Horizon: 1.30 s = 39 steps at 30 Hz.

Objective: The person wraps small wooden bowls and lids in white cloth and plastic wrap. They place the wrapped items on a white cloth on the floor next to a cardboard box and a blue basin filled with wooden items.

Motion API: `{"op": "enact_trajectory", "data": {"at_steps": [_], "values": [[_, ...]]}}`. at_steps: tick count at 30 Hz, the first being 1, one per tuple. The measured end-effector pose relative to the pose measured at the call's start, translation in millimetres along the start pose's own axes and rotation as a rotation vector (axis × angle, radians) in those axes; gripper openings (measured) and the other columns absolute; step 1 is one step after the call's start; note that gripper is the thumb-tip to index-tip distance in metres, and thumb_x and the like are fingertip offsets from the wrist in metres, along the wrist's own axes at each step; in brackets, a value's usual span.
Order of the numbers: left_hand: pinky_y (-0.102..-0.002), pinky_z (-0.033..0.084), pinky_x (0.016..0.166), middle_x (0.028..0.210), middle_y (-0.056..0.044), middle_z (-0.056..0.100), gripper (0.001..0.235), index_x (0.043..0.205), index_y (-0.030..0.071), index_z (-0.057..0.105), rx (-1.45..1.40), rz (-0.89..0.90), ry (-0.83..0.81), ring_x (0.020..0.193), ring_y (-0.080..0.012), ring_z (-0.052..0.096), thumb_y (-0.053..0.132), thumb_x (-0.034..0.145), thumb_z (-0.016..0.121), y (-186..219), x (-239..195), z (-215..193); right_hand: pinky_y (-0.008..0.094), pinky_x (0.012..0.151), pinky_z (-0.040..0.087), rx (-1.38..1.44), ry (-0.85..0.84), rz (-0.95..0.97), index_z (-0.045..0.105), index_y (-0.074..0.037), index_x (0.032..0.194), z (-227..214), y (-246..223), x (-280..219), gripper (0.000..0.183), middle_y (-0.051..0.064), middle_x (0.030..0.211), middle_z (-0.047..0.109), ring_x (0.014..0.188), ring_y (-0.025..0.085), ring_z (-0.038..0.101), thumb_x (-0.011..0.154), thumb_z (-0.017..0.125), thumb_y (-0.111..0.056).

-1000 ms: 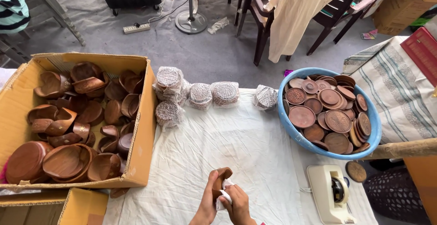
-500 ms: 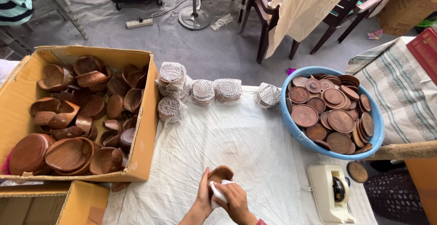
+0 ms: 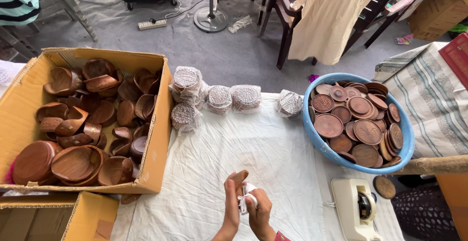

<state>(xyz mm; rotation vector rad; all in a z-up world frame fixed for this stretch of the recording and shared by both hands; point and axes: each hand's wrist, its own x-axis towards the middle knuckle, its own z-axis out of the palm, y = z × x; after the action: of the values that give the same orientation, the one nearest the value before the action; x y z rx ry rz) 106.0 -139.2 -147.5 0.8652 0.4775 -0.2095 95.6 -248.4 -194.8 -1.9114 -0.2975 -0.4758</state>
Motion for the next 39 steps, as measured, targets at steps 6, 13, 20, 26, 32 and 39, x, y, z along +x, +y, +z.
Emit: {"op": "enact_trajectory", "data": {"at_steps": [6,13,20,26,32,39], "values": [[-0.044,0.043,0.109,0.144,-0.014,0.045,0.079,0.152,0.012,0.034,0.7,0.35,-0.007,0.133,-0.0302,0.05,0.063,0.094,0.049,17.2,4.8,-0.3,0.034,0.065,0.049,0.559,0.135,0.724,0.067,0.002,0.099,13.9,45.4,-15.4,0.043,0.006,0.084,0.067,0.074,0.016,0.059,0.109,0.047,-0.035],[-0.049,0.037,0.11,0.145,-0.015,0.048,0.089,0.15,0.009,0.044,1.38,0.793,-0.295,0.136,-0.0337,0.045,0.064,0.085,0.07,49.2,0.3,-25.5,0.043,0.089,0.059,1.126,0.069,1.444,0.061,-0.001,0.127,-20.2,15.8,35.0,0.05,0.015,0.12,0.073,0.102,0.027,0.073,0.102,0.038,-0.037],[-0.048,0.037,0.108,0.149,-0.015,0.046,0.093,0.155,0.008,0.042,1.501,0.966,-0.456,0.137,-0.0325,0.045,0.066,0.088,0.07,40.4,-7.1,-33.8,0.04,0.083,0.06,1.127,-0.092,1.431,0.061,0.001,0.13,-9.9,41.0,6.8,0.044,0.015,0.117,0.072,0.098,0.024,0.071,0.104,0.043,-0.029],[-0.044,0.039,0.107,0.148,-0.012,0.052,0.073,0.155,0.011,0.045,1.322,0.704,-0.305,0.135,-0.0304,0.05,0.056,0.099,0.054,28.2,-7.0,-25.7,0.035,0.079,0.058,1.047,0.056,1.153,0.062,0.0,0.133,-1.9,20.8,4.4,0.042,0.01,0.115,0.07,0.094,0.018,0.068,0.106,0.047,-0.03],[-0.041,0.041,0.106,0.141,-0.007,0.058,0.062,0.148,0.016,0.053,1.206,0.29,-0.134,0.128,-0.0264,0.056,0.052,0.098,0.051,23.3,-0.2,-15.6,0.036,0.081,0.058,0.875,0.148,1.326,0.06,-0.008,0.137,-2.1,7.8,3.6,0.042,0.007,0.115,0.071,0.097,0.018,0.069,0.105,0.045,-0.029],[-0.042,0.048,0.101,0.133,-0.012,0.065,0.064,0.138,0.011,0.061,1.33,0.547,-0.243,0.121,-0.0287,0.063,0.052,0.09,0.066,33.7,-7.5,-17.0,0.039,0.078,0.06,1.249,-0.006,1.368,0.064,-0.003,0.128,-6.8,96.7,-32.9,0.035,0.013,0.112,0.072,0.091,0.023,0.072,0.105,0.048,-0.025]]}}
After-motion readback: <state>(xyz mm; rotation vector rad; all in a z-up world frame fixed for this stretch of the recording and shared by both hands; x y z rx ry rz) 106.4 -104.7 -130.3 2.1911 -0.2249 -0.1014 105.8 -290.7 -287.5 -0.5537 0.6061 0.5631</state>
